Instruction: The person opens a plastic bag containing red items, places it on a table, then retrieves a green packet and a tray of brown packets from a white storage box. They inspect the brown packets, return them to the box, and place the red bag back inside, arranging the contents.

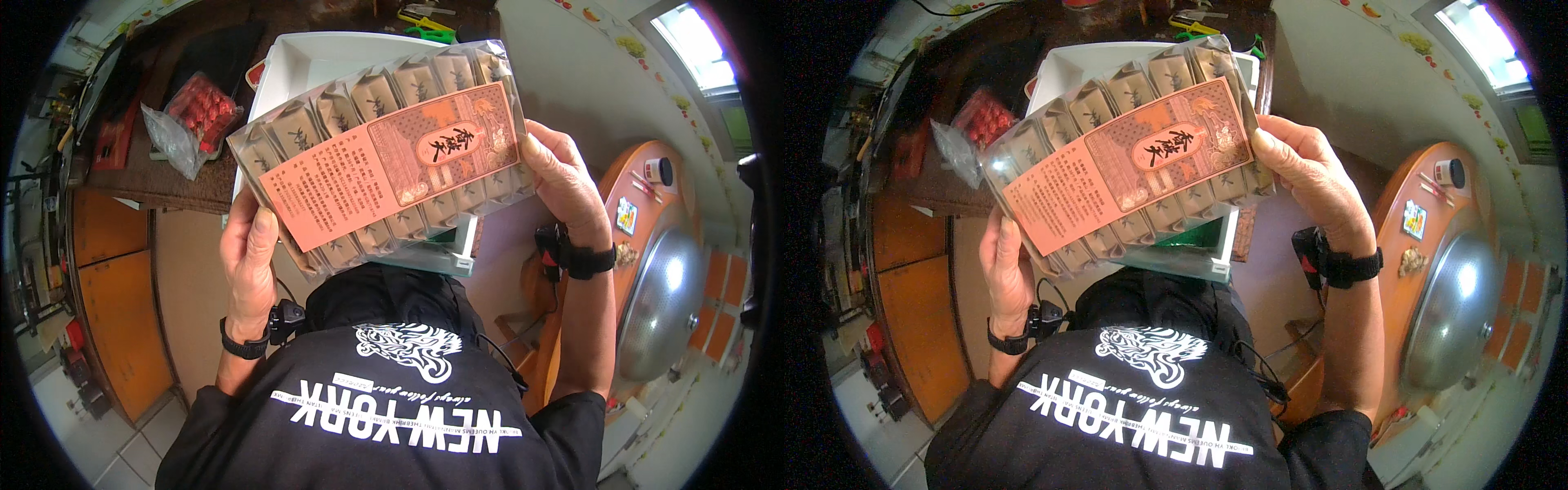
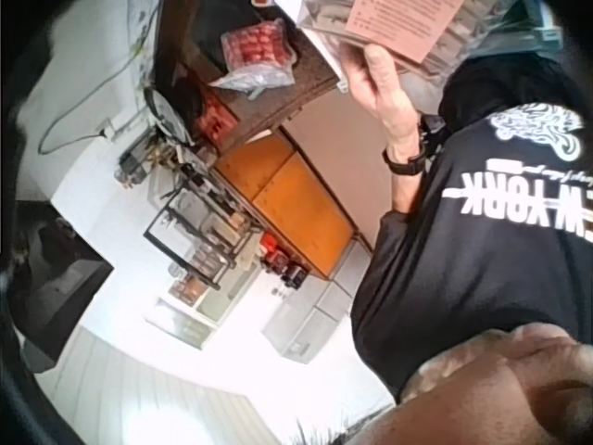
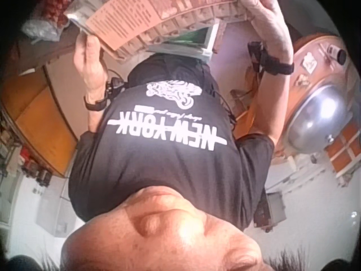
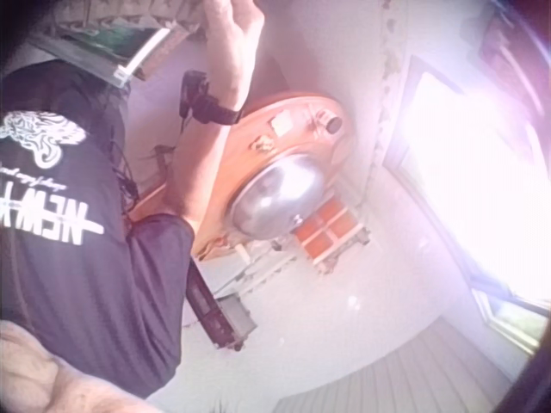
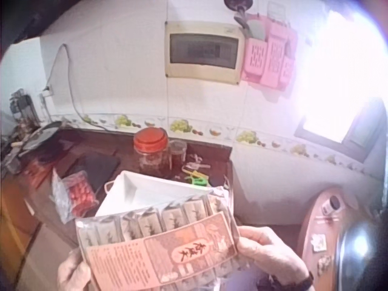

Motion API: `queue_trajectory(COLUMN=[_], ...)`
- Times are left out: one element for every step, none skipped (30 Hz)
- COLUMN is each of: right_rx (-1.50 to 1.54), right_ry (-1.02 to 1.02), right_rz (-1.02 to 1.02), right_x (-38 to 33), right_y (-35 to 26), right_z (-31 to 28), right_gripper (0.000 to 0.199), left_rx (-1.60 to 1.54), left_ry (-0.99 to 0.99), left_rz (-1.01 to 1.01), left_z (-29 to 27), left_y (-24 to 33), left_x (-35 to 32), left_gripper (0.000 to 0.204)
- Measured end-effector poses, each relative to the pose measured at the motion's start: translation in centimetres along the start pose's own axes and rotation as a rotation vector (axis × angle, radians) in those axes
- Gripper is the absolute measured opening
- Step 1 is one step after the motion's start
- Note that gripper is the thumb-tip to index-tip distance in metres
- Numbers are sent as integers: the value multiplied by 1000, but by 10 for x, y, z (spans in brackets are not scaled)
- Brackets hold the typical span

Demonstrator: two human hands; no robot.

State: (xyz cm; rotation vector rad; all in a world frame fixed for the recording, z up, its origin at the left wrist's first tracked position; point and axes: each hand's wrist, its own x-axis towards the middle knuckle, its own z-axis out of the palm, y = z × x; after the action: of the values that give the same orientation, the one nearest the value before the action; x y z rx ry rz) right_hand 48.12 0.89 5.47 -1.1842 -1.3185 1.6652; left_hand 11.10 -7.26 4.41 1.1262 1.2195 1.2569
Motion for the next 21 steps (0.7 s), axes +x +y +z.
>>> queue_trajectory(right_rx=[-28,-7,9,25,17,9,15,18,20,21,14,6,-11,10,23,31,36,34,33,41,48], right_ry=[41,42,60,79,86,92,102,98,103,107,99,90,108,79,77,79,79,83,86,73,61], right_rz=[18,0,-6,-12,-3,4,-11,-27,-42,-54,-50,-46,-28,-46,-51,-58,-60,-66,-71,-52,-34], right_x=[-1,-2,-3,-5,-4,-6,-2,-3,-4,-4,-4,-5,-5,-5,-6,-6,-6,-6,-6,-6,-5], right_y=[0,0,1,2,3,2,4,4,4,5,5,4,4,4,4,3,3,2,0,-2,-4], right_z=[5,10,15,20,23,26,30,31,33,34,33,34,33,33,34,33,33,33,33,32,31], right_gripper=[63,63,63,63,63,62,62,61,61,60,60,60,60,59,59,59,59,59,59,59,60], left_rx=[3,6,9,11,12,16,41,46,42,37,33,21,9,-12,-10,-18,-22,-7,12,29,24], left_ry=[-6,-12,-26,-39,-55,-78,-101,-120,-127,-127,-126,-136,-145,-148,-162,-172,-171,-184,-186,-180,-187], left_rz=[3,8,4,0,-4,0,22,28,27,24,24,26,27,27,28,30,23,11,-7,-20,-22], left_z=[-3,-6,-10,-14,-17,-20,-27,-29,-29,-30,-30,-31,-31,-31,-30,-30,-30,-30,-30,-29,-30], left_y=[-1,-1,-1,0,1,1,5,5,4,4,4,4,5,6,6,7,8,9,9,9,9], left_x=[2,5,6,8,10,12,17,19,20,21,22,23,24,25,25,26,26,26,25,24,24], left_gripper=[60,61,61,61,61,60,60,59,59,58,58,57,56,54,54,53,53,52,52,52,52])
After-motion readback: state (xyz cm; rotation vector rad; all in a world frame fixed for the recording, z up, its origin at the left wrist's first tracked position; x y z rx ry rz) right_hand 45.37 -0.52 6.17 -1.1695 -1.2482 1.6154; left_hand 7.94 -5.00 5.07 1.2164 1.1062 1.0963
